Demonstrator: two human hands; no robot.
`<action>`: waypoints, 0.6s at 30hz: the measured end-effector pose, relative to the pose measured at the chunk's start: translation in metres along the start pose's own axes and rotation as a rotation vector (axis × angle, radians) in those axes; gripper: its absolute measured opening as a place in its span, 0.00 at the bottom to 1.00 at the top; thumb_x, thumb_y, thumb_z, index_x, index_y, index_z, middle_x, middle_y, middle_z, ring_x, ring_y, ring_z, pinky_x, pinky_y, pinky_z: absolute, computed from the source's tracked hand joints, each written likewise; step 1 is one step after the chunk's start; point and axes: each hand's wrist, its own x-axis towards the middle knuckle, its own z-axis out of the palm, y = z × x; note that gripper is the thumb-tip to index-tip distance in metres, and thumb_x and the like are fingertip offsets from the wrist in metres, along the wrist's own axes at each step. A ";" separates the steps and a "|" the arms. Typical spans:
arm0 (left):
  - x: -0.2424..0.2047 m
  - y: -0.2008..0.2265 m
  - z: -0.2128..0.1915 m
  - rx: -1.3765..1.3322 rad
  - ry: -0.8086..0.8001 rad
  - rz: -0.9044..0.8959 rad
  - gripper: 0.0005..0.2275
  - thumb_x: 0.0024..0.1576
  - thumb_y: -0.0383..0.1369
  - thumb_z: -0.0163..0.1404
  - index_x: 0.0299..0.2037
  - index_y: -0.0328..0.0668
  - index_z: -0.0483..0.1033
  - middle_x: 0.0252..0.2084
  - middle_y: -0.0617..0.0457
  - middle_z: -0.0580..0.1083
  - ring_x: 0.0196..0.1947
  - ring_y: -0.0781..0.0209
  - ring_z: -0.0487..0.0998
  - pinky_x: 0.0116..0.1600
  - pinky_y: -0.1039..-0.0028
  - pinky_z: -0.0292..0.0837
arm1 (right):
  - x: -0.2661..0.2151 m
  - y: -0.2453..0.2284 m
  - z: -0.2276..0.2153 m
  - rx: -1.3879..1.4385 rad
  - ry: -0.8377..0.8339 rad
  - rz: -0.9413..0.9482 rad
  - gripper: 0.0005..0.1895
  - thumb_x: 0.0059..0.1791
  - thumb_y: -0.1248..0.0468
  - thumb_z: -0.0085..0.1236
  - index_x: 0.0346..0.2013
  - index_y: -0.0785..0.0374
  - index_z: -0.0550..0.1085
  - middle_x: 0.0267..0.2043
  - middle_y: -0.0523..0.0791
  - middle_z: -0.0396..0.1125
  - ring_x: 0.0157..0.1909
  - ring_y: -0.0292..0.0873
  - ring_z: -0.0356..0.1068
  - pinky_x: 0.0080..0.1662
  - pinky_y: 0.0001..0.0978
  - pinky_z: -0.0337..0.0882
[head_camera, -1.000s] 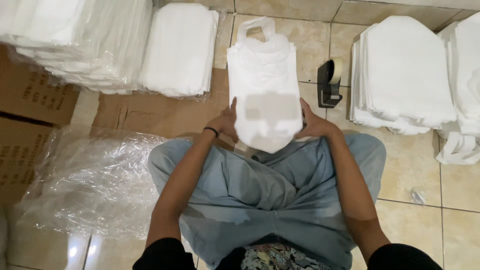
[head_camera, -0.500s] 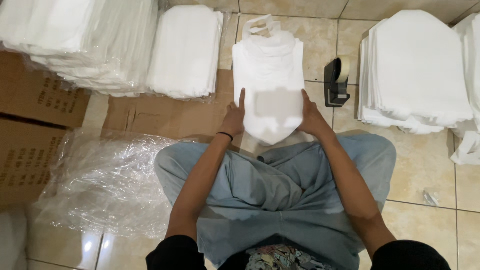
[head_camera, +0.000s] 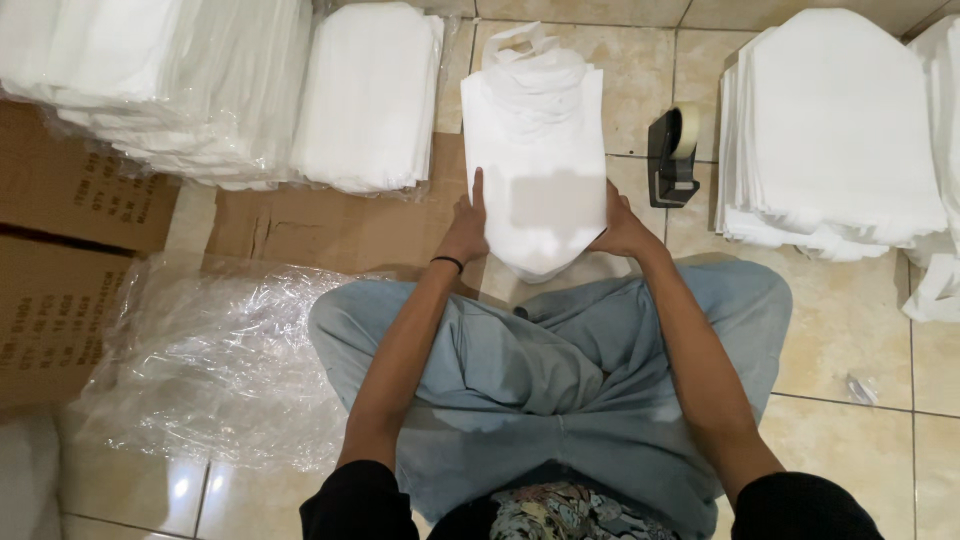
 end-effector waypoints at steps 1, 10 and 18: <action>-0.001 0.002 -0.001 0.021 0.008 0.003 0.57 0.41 0.08 0.52 0.74 0.47 0.21 0.62 0.23 0.57 0.63 0.28 0.61 0.65 0.54 0.65 | -0.001 -0.011 0.001 -0.014 -0.010 -0.014 0.75 0.28 0.47 0.74 0.71 0.74 0.35 0.69 0.68 0.45 0.71 0.70 0.45 0.70 0.62 0.50; -0.010 0.001 -0.019 -0.218 -0.074 -0.049 0.59 0.39 0.23 0.62 0.74 0.42 0.24 0.72 0.25 0.46 0.72 0.27 0.46 0.74 0.49 0.46 | 0.007 0.055 0.013 0.102 -0.010 0.053 0.59 0.40 0.62 0.57 0.72 0.69 0.29 0.73 0.64 0.42 0.73 0.65 0.45 0.69 0.61 0.52; 0.032 -0.042 0.009 -0.422 -0.130 -0.153 0.45 0.50 0.32 0.49 0.74 0.35 0.29 0.75 0.32 0.38 0.75 0.37 0.38 0.76 0.50 0.37 | 0.016 0.059 0.009 0.467 0.087 0.264 0.35 0.51 0.59 0.43 0.71 0.68 0.53 0.67 0.61 0.56 0.66 0.61 0.59 0.61 0.55 0.63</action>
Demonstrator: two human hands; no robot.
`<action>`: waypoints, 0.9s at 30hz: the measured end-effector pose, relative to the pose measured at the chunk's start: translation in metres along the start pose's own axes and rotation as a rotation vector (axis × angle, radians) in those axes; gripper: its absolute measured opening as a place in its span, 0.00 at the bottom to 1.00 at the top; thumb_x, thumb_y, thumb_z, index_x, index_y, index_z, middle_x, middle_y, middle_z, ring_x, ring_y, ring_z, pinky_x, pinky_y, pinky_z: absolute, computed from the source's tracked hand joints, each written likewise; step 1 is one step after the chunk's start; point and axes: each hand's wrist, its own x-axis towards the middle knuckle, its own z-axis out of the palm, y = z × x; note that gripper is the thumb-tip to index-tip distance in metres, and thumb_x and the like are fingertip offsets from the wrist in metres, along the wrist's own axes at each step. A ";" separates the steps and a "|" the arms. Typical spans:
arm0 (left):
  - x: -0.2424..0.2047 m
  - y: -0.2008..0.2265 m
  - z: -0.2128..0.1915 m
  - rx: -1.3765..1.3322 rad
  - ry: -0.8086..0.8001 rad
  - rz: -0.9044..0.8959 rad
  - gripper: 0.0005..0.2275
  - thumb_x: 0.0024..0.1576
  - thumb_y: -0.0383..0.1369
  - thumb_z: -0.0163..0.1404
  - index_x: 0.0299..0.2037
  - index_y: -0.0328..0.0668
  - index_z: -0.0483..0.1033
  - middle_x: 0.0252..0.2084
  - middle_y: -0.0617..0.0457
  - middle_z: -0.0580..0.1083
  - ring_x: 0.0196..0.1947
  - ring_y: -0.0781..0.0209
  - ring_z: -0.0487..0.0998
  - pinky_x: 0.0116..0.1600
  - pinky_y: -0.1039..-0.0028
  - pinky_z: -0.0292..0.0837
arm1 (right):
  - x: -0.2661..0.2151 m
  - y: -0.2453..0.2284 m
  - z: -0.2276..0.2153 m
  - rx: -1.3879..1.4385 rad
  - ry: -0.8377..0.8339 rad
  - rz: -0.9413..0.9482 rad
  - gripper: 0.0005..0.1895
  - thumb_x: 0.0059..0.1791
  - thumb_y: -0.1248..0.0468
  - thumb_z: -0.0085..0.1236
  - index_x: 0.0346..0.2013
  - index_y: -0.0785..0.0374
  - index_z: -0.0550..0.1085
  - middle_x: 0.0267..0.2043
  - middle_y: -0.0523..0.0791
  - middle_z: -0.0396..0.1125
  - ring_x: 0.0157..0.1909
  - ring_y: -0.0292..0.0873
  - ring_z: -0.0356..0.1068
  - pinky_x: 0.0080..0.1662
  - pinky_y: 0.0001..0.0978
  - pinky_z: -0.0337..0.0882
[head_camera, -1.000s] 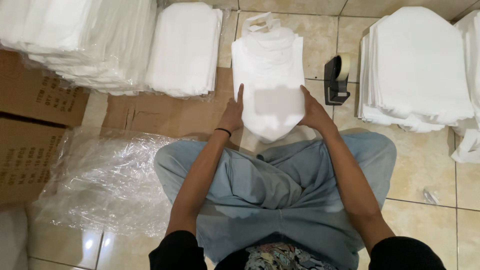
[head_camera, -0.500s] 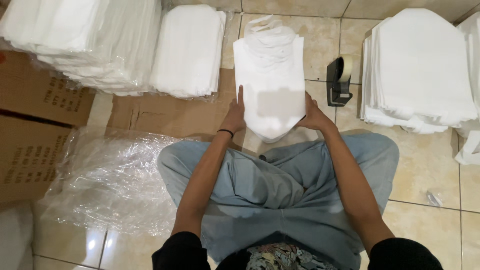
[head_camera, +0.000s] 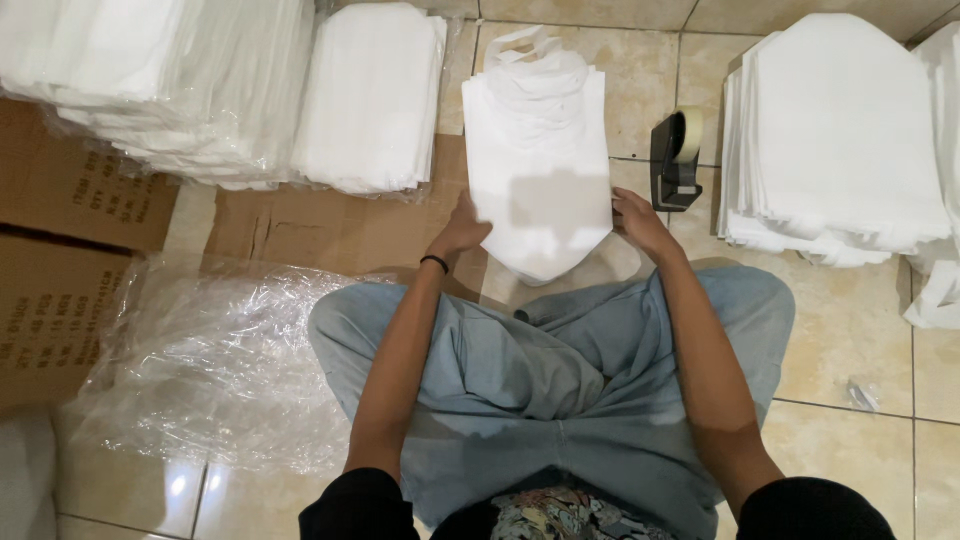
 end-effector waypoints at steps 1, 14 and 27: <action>0.013 -0.009 0.003 -0.109 0.060 -0.030 0.40 0.54 0.34 0.44 0.74 0.36 0.31 0.76 0.34 0.41 0.76 0.41 0.40 0.76 0.53 0.39 | 0.013 0.018 -0.003 0.092 0.075 0.033 0.35 0.56 0.49 0.42 0.73 0.64 0.52 0.68 0.58 0.55 0.65 0.57 0.61 0.60 0.53 0.65; -0.034 0.082 0.017 -0.372 0.158 0.061 0.34 0.60 0.28 0.42 0.73 0.27 0.36 0.75 0.30 0.41 0.75 0.38 0.41 0.76 0.52 0.39 | 0.027 0.014 0.008 -0.243 0.309 -0.139 0.26 0.57 0.59 0.46 0.66 0.71 0.62 0.60 0.64 0.63 0.62 0.63 0.63 0.58 0.55 0.66; -0.018 0.052 0.032 0.183 0.512 0.452 0.24 0.59 0.25 0.45 0.68 0.37 0.57 0.64 0.36 0.60 0.69 0.37 0.56 0.72 0.47 0.46 | -0.010 0.003 0.017 -0.531 0.319 -0.755 0.26 0.48 0.65 0.58 0.60 0.65 0.67 0.66 0.59 0.56 0.66 0.68 0.53 0.64 0.60 0.55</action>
